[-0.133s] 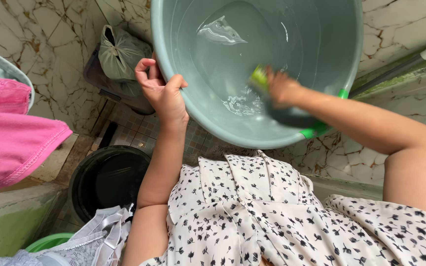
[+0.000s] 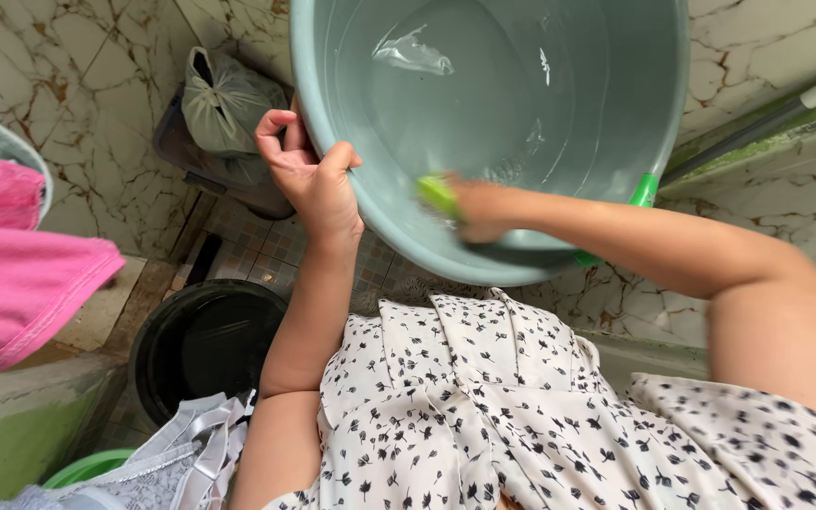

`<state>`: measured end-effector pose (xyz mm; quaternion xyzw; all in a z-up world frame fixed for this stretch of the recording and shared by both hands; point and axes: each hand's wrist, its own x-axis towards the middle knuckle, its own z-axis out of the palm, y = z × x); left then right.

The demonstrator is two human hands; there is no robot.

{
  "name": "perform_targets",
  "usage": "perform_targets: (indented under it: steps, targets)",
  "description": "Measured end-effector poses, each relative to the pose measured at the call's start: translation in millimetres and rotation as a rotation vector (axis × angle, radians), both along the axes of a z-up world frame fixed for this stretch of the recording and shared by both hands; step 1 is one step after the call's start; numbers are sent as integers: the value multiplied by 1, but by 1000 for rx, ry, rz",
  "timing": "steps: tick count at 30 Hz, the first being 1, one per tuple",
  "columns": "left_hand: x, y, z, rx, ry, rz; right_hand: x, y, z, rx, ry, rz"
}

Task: The person holds a light blue plastic basin with green handles and scrubs its interior and exterior surfaces with a green-handled brush. The person repeatedly dips the brush into water inside the basin and scrubs the sides and bottom, then tilts the basin to rinse and continue scrubbing.

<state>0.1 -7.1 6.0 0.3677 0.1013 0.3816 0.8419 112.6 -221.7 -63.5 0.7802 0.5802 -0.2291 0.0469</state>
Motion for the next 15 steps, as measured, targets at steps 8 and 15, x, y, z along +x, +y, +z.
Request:
perform_targets:
  steps: [8,15]
  targets:
    - [3,6,12,171,58,-51,99,171,58,676,1360,-864]
    - [5,9,3,94,31,-44,-13,80,57,573,404,-193]
